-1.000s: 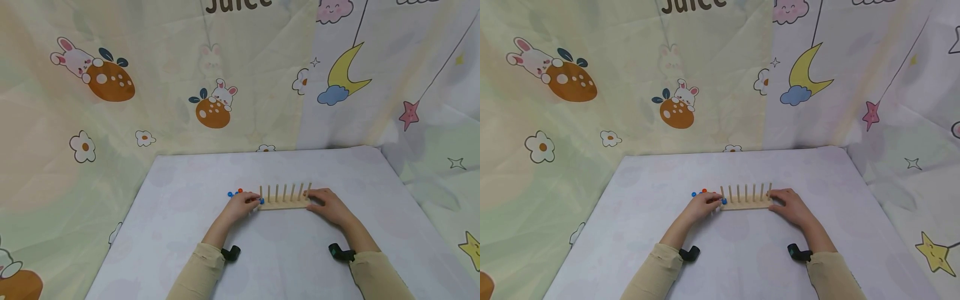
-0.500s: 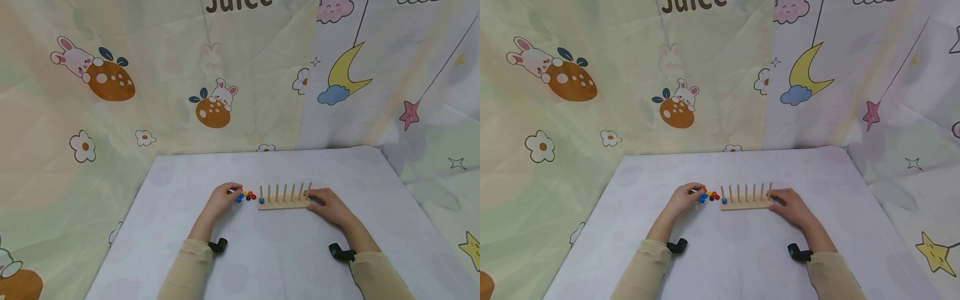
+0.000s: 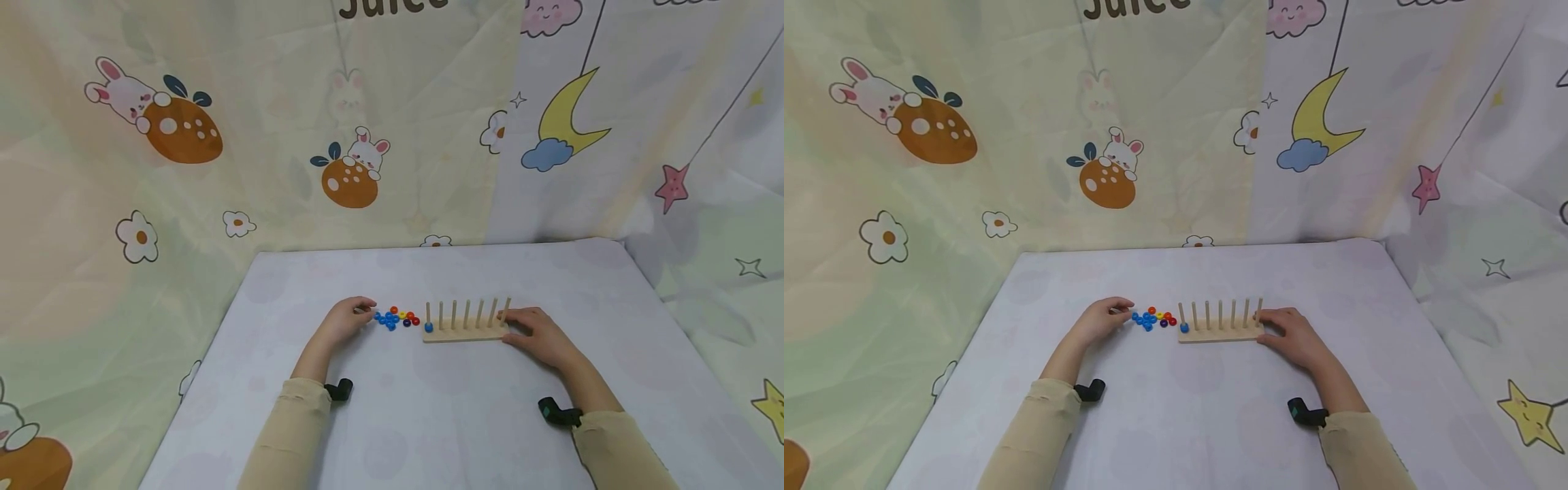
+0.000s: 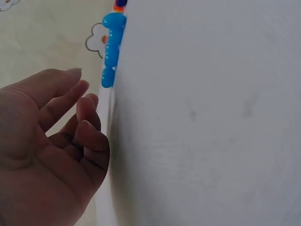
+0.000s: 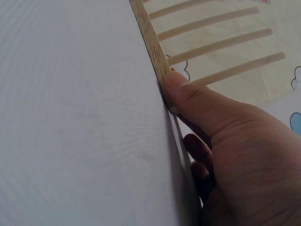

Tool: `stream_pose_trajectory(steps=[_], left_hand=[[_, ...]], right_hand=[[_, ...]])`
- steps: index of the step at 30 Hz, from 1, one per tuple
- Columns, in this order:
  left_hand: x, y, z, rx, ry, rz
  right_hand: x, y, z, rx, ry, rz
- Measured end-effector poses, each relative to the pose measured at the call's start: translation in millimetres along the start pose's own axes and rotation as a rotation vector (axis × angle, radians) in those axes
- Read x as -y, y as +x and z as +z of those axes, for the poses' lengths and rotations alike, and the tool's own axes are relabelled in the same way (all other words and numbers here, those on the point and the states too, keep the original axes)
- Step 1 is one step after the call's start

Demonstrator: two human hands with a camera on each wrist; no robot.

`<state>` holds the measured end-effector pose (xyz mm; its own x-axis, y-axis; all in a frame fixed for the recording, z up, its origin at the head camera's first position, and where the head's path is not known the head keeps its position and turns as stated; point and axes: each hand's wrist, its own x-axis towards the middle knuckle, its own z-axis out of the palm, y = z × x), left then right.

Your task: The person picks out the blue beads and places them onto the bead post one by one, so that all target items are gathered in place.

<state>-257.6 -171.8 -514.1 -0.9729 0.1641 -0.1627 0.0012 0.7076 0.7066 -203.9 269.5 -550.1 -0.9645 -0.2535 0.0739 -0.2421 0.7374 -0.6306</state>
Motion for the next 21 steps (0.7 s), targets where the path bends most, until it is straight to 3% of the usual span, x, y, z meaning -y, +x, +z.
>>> stream_pose_trajectory(steps=[14, 21], left_hand=[[6.3, 8.3, 4.9, 0.056, 0.111, 0.067], [5.4, 10.6, 8.6, 0.049, 0.152, 0.056]], right_hand=[[-4.3, 1.9, 1.5, -0.003, -0.002, -0.002], [-5.9, 1.7, 2.2, 0.001, -0.011, -0.006]])
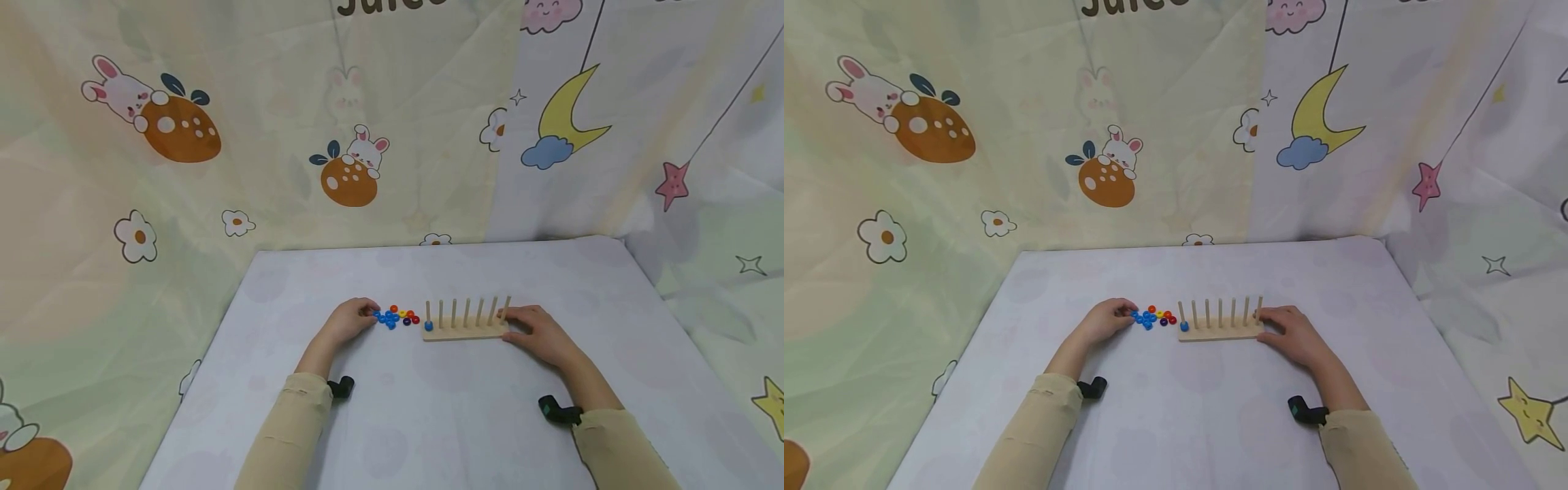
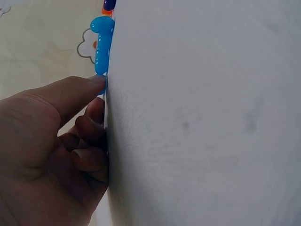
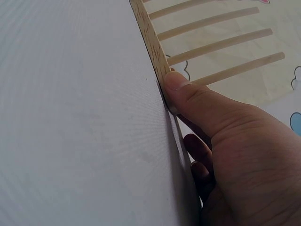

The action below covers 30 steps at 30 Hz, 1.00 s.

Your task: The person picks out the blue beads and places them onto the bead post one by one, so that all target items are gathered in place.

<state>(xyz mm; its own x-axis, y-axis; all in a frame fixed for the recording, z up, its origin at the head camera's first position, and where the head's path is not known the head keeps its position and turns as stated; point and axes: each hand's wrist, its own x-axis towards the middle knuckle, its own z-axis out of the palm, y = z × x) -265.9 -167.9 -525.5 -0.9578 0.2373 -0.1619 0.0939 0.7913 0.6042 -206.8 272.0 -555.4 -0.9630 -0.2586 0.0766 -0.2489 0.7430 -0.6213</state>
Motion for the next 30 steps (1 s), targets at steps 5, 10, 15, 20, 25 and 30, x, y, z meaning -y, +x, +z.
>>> stream_pose_trajectory(steps=[5, 10, 15, 20, 25, 30], left_hand=[[0.6, 1.7, 0.7, -0.004, 0.021, 0.019], [1.0, 2.5, 1.0, -0.009, 0.026, 0.024], [-0.1, 1.5, 0.3, -0.01, 0.025, 0.019], [-0.8, 0.8, -1.5, -0.011, 0.014, 0.012], [-1.4, 0.1, -3.4, -0.014, -0.001, -0.002], [-4.5, -1.5, -6.4, -0.028, -0.021, -0.027]], right_hand=[[1.6, 0.1, 0.4, -0.005, 0.015, 0.012], [3.1, 0.7, 0.9, -0.006, 0.018, 0.018], [3.7, 0.8, -0.7, 0.007, 0.011, 0.025], [4.2, -0.3, -0.3, 0.002, 0.013, 0.025], [4.5, -0.6, 0.5, -0.009, 0.013, 0.022], [4.7, -0.7, -0.3, -0.006, 0.009, 0.02]])
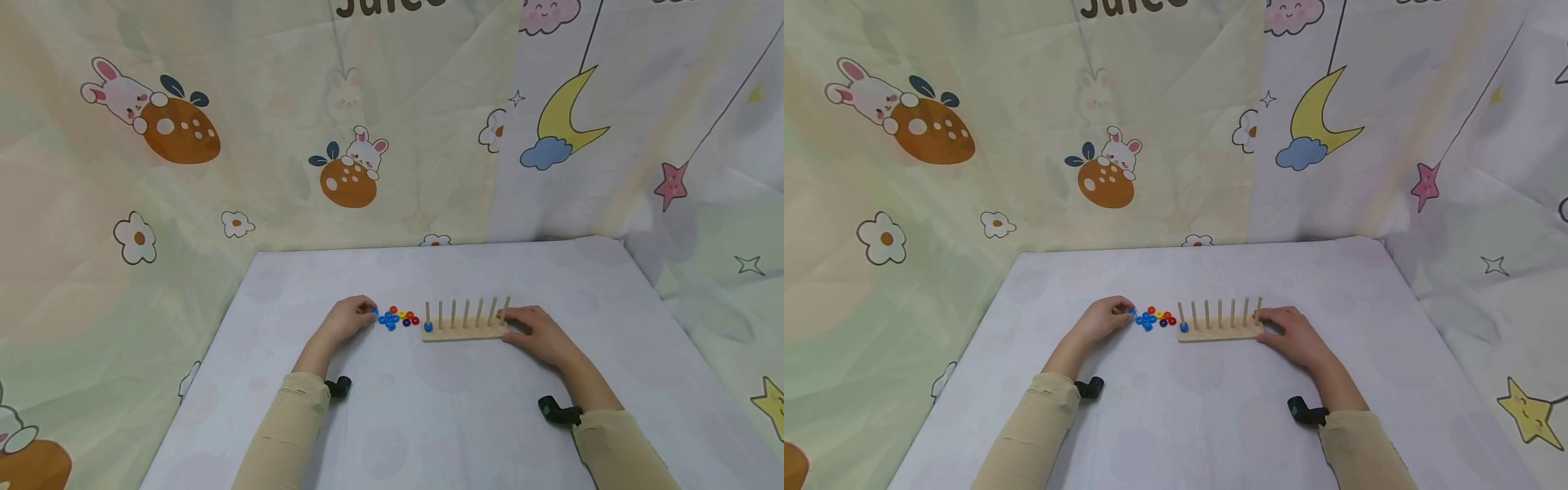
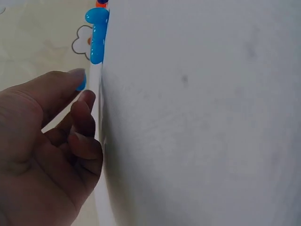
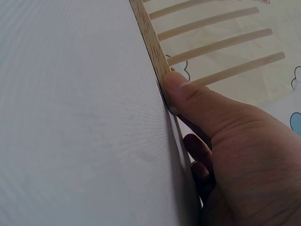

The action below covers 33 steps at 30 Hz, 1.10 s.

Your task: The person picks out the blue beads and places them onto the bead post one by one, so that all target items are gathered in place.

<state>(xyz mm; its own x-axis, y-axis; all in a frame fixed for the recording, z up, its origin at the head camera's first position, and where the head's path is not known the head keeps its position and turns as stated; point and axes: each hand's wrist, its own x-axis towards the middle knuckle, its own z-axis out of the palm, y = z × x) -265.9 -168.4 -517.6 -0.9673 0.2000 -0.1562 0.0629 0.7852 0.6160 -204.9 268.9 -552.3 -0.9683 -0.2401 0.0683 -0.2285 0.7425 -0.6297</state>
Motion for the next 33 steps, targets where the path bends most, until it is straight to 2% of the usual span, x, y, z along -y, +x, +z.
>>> stream_pose_trajectory(steps=[4, 10, 16, 22, 28, 33], left_hand=[[-4.8, -1.8, -3.5, -0.005, -0.016, 0.0], [-17.1, -4.4, -9.7, -0.007, -0.04, 0.035], [-33.6, -7.6, -14.3, -0.003, -0.046, 0.104], [-52.1, -13.4, -15.6, -0.01, -0.072, 0.18], [-70.1, -21.3, -14.5, -0.021, -0.151, 0.219], [-79.8, -23.6, -9.0, -0.019, -0.177, 0.246]], right_hand=[[-1.9, 0.2, -0.4, 0.011, -0.002, 0.01], [-4.4, 0.6, -1.1, 0.014, -0.003, 0.005], [-4.1, 0.9, -1.7, 0.017, -0.001, 0.007], [-4.0, 1.6, -1.2, 0.018, -0.002, 0.007], [-3.5, 2.0, -1.6, 0.018, 0.003, 0.0], [-3.9, 2.0, -1.2, 0.021, 0.007, -0.004]])
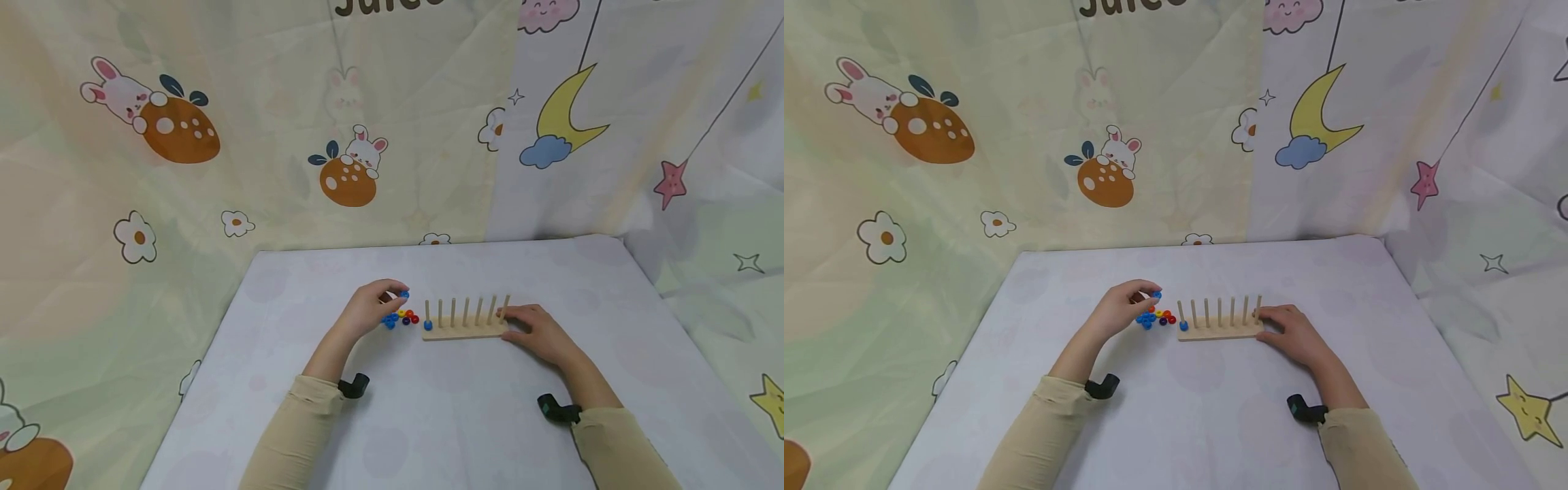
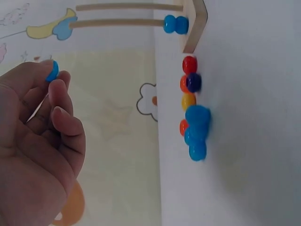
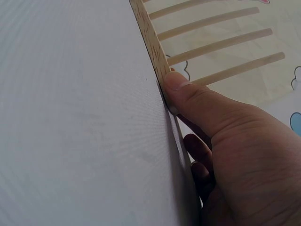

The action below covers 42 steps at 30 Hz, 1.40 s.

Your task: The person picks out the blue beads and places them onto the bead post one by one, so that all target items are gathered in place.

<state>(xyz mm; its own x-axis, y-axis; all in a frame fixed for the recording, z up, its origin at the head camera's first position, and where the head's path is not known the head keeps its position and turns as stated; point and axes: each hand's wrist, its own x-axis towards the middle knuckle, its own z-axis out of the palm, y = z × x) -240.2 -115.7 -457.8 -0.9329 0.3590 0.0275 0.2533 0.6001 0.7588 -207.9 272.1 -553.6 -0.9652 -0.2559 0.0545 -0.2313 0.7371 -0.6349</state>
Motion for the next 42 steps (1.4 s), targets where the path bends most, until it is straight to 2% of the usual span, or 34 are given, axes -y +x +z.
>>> stream_pose_trajectory(steps=[11, 18, 33, 42], left_hand=[[-12.2, 4.7, 16.2, 0.017, -0.056, 0.043], [-16.8, 7.8, 23.8, 0.013, -0.053, 0.066], [-14.6, 10.1, 32.1, 0.052, -0.074, 0.043], [-5.7, 9.4, 39.8, 0.059, -0.114, 0.017]], right_hand=[[0.4, -0.6, -0.3, -0.007, -0.003, -0.006], [0.9, -1.7, -0.2, -0.012, -0.005, 0.003], [2.0, -2.0, -1.7, -0.008, -0.022, -0.011], [-0.2, -1.5, 0.2, -0.021, -0.017, -0.018]])
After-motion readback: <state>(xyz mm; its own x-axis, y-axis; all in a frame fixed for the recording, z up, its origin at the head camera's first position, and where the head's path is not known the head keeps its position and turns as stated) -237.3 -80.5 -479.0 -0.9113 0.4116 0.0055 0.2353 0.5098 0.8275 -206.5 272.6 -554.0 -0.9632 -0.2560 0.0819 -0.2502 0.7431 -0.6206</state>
